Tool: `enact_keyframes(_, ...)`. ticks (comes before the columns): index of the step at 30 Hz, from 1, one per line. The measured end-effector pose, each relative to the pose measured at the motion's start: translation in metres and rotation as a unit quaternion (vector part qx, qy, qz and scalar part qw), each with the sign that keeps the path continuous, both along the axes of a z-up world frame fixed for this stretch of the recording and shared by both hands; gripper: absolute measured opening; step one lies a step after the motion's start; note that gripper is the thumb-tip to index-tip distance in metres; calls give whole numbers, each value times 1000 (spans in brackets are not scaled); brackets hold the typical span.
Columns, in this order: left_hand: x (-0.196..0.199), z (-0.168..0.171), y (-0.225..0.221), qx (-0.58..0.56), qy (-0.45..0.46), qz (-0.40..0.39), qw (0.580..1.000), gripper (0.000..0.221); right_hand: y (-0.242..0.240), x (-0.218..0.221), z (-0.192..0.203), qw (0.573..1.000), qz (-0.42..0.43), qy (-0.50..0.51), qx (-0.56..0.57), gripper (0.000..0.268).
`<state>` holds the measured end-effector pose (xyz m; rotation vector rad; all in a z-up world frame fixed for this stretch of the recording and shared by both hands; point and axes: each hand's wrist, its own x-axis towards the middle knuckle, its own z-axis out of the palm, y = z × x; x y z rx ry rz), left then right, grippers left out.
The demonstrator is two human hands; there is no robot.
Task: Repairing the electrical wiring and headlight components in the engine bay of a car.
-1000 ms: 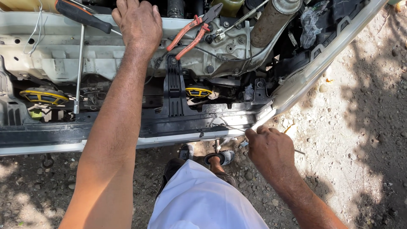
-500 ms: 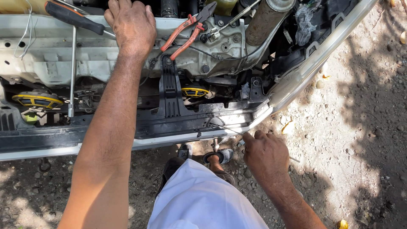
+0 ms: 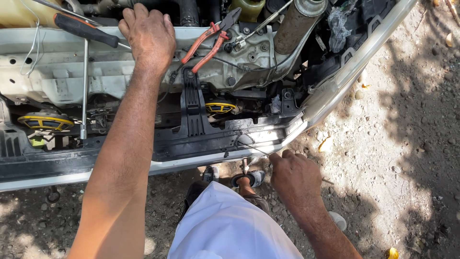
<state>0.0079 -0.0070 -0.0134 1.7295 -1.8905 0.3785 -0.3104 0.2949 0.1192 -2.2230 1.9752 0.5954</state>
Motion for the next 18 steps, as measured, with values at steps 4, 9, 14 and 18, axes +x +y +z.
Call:
enact_keyframes(4,-4,13,6,7,13,-3,1000,32,-10,8,7,1000,-6,-6,1,19)
enact_keyframes(9,-1,1,4,-25,10,-5,1000,30,-13,13,15,1000,9,-4,2,18)
enact_keyframes(14,-3,11,7,14,27,4,1000,33,-7,11,10,999,-18,-33,18,24)
enact_keyframes(18,-3,11,8,-19,12,-4,1000,32,-9,13,11,999,-10,-31,-1,21)
